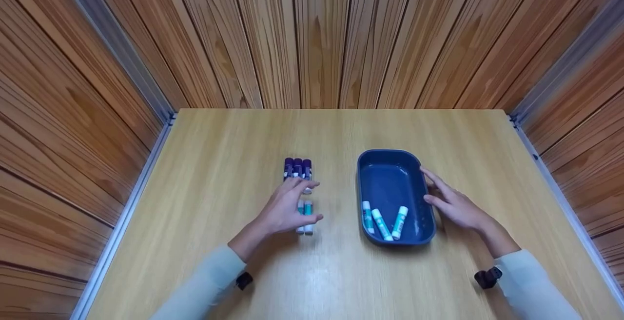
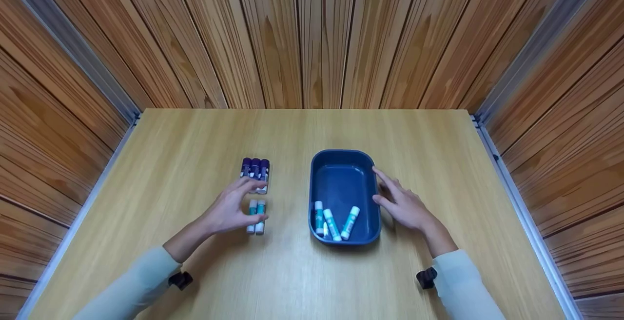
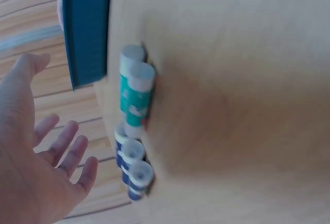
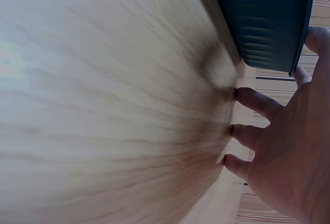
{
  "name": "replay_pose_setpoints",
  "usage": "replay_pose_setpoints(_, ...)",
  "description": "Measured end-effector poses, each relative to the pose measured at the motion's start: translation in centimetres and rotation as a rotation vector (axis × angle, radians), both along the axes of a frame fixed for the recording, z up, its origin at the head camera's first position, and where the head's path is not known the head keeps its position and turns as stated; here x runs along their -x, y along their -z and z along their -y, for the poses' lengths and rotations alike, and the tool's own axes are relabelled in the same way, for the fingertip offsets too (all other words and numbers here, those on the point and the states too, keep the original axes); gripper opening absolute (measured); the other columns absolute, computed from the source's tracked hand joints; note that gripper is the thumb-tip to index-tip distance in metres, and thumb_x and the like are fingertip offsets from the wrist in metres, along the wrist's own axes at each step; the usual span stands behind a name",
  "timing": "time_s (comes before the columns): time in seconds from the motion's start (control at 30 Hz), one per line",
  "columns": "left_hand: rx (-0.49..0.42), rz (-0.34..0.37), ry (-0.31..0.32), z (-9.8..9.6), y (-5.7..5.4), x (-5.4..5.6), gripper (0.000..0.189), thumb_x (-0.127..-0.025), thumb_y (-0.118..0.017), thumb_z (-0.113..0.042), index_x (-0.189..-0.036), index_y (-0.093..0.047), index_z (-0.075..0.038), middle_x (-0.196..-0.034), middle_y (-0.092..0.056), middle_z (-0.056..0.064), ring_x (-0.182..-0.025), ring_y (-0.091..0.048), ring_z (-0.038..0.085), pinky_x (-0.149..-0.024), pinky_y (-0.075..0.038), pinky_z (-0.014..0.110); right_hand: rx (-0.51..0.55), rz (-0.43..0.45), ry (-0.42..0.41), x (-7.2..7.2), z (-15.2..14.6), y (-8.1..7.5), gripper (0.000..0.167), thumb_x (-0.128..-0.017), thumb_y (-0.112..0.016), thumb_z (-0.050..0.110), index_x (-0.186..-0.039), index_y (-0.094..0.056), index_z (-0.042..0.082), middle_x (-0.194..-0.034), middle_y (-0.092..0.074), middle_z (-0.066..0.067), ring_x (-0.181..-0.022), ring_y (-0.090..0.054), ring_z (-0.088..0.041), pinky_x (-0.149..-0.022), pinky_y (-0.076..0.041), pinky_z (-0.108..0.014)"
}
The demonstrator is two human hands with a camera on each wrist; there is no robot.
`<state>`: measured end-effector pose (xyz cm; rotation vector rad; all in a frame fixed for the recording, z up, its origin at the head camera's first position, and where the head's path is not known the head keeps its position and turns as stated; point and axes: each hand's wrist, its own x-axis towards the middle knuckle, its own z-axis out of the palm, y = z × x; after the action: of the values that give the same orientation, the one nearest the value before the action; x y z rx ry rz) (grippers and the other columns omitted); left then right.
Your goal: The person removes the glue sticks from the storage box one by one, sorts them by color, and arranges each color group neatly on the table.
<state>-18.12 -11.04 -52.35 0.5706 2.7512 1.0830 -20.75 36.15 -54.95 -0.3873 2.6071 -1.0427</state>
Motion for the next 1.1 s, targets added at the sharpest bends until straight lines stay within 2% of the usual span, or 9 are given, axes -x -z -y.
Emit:
replay_pose_setpoints(0.23,-0.011,0.062,0.019,-3.2,-1.0,0.3,0.076,-0.095,-0.089,-0.046,-0.162,-0.060,-0.027,-0.161,-0.061,0.004,-0.152,-0.056,0.029,-0.124,-0.055,0.056,-0.002,-0.003,-0.003,0.2,0.1,-0.1,0.076,-0.121,-0.050,0.043,-0.183,-0.007,0.034,-0.181,-0.031,-0.034,-0.165,-0.033,-0.065,-0.125,-0.030,-0.088)
replay_pose_setpoints(0.4,-0.027,0.071,0.053,-5.1,-1.4,0.6,0.078,-0.093,-0.092,-0.043,-0.162,-0.060,-0.025,-0.160,-0.063,0.003,-0.152,-0.057,0.027,-0.125,-0.053,0.056,-0.005,-0.005,-0.007,0.2,0.4,-0.2,0.077,-0.120,-0.051,0.041,-0.183,-0.008,0.032,-0.177,-0.037,-0.037,-0.162,-0.038,-0.066,-0.124,-0.034,-0.089)
replay_pose_setpoints(0.63,-0.005,0.064,0.089,-7.4,-2.0,1.1,0.076,-0.094,-0.092,-0.044,-0.161,-0.061,-0.027,-0.160,-0.063,0.003,-0.150,-0.058,0.025,-0.123,-0.056,0.053,-0.011,-0.002,0.001,0.3,0.2,-0.1,0.076,-0.121,-0.049,0.043,-0.183,-0.006,0.033,-0.179,-0.033,-0.037,-0.164,-0.033,-0.066,-0.125,-0.031,-0.088)
replay_pose_setpoints(0.93,-0.036,0.140,0.159,-10.0,-2.9,1.7,0.078,-0.096,-0.092,-0.041,-0.164,-0.057,-0.029,-0.168,-0.056,0.003,-0.156,-0.052,0.025,-0.129,-0.053,0.051,-0.010,-0.002,0.000,0.0,0.1,-0.1,0.076,-0.121,-0.048,0.044,-0.183,-0.006,0.032,-0.179,-0.033,-0.037,-0.163,-0.035,-0.066,-0.124,-0.030,-0.089)
replay_pose_setpoints(1.1,-0.036,0.176,0.208,-11.5,-3.4,2.5,0.081,-0.096,-0.092,-0.037,-0.166,-0.054,-0.028,-0.168,-0.055,0.003,-0.157,-0.052,0.024,-0.127,-0.055,0.048,-0.009,-0.011,0.000,0.0,0.1,0.0,0.075,-0.121,-0.047,0.044,-0.183,-0.005,0.033,-0.178,-0.035,-0.037,-0.163,-0.035,-0.066,-0.124,-0.030,-0.090)
